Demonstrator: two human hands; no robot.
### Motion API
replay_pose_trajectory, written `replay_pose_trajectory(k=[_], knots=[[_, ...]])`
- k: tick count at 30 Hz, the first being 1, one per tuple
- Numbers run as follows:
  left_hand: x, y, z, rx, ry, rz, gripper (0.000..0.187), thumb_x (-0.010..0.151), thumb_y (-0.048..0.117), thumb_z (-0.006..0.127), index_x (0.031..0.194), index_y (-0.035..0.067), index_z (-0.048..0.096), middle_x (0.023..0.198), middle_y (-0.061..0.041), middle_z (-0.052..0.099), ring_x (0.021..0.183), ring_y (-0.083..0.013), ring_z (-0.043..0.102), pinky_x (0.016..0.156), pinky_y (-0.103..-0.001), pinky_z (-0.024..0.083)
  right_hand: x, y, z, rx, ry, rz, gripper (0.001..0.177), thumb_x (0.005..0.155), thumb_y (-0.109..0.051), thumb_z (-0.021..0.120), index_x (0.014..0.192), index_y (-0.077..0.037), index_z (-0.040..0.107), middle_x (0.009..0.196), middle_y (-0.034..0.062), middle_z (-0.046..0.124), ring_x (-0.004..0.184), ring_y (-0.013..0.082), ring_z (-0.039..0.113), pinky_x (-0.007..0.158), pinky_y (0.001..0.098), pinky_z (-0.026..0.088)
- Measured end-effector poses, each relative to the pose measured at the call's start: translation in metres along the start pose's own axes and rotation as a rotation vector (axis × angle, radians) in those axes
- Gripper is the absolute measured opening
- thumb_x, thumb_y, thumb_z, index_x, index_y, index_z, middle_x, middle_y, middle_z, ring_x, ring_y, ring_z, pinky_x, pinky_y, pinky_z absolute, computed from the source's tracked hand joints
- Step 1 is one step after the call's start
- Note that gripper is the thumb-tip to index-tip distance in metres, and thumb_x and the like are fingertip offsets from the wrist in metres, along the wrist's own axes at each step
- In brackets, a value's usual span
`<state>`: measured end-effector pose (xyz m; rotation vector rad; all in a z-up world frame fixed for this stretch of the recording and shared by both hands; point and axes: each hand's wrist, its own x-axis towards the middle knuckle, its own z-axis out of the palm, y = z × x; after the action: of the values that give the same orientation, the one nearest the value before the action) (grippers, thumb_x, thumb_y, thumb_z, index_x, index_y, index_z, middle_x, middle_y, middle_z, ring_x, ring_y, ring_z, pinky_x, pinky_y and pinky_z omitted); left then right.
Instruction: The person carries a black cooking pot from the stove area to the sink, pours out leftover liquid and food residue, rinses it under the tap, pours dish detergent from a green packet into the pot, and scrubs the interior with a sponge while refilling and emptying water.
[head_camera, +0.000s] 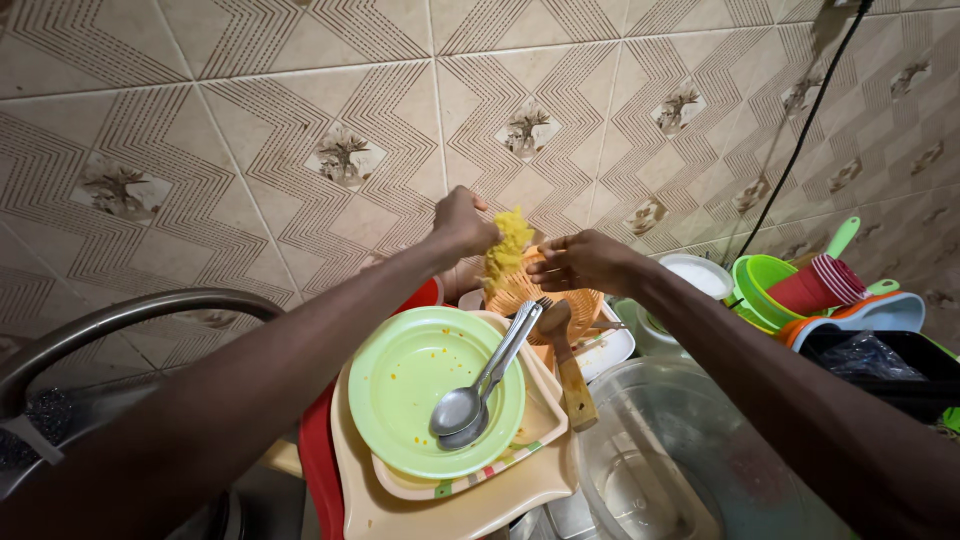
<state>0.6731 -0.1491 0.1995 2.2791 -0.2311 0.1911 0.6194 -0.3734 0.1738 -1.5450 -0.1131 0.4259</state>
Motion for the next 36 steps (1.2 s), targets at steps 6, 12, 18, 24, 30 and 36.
replay_pose_trajectory(k=[6,12,18,24,30,36], knots=[[0.007,0.002,0.018,-0.112,-0.085,0.004,0.045,0.081,0.007,0.078,0.121,0.007,0.059,0.112,-0.013,0.069,0.096,-0.0190,0.069,0.082,-0.032,0.057,0.007,-0.002,0.008,-0.327,0.174,-0.162,0.068,0.082,-0.013,0.079,0.138,-0.004,0.043,0.114,0.0096,0.067,0.097,0.0169,0.072,0.087,0.0330,0.064],[0.045,-0.024,0.009,-0.453,-0.223,0.053,0.044,0.089,-0.009,0.066,0.131,0.005,0.064,0.112,-0.010,0.070,0.090,-0.0163,0.071,0.080,-0.024,0.063,-0.002,0.001,0.000,-0.772,0.457,-0.207,0.045,0.096,-0.030,0.080,0.115,0.010,0.078,0.099,0.0179,0.076,0.080,0.0205,0.070,0.082,0.0451,0.057],[0.033,-0.032,0.003,-0.676,-0.319,0.220,0.041,0.082,-0.017,0.063,0.119,-0.001,0.067,0.104,-0.014,0.070,0.090,-0.0183,0.072,0.082,-0.029,0.061,-0.010,-0.007,0.011,0.211,0.243,0.194,0.038,0.101,-0.037,0.047,0.123,-0.006,0.052,0.113,0.0201,0.066,0.096,0.0333,0.072,0.093,0.0457,0.060],[-0.003,-0.005,-0.012,-0.714,-0.421,0.261,0.028,0.083,-0.018,0.067,0.098,0.003,0.057,0.093,-0.011,0.076,0.089,-0.0172,0.075,0.076,-0.029,0.064,-0.009,-0.019,0.028,0.291,-0.077,-0.017,0.040,0.110,-0.033,0.059,0.132,0.000,0.060,0.107,0.0054,0.050,0.079,0.0131,0.047,0.086,0.0377,0.056],[-0.013,-0.012,-0.046,-0.599,-0.274,0.452,0.026,0.079,-0.019,0.069,0.093,0.001,0.061,0.092,-0.011,0.076,0.089,-0.0145,0.078,0.074,-0.028,0.065,-0.025,-0.043,0.050,-0.063,0.179,-0.058,0.034,0.095,-0.029,0.067,0.124,-0.011,0.067,0.104,-0.0006,0.068,0.085,0.0098,0.061,0.077,0.0270,0.051],[-0.064,-0.028,-0.136,-0.551,-0.247,0.415,0.027,0.081,-0.014,0.071,0.100,0.003,0.064,0.094,-0.009,0.077,0.081,-0.0129,0.072,0.065,-0.026,0.058,-0.042,-0.082,0.137,-0.289,-0.045,-0.185,0.041,0.099,-0.031,0.063,0.123,0.001,0.069,0.104,0.0055,0.074,0.086,0.0147,0.068,0.078,0.0324,0.056]])
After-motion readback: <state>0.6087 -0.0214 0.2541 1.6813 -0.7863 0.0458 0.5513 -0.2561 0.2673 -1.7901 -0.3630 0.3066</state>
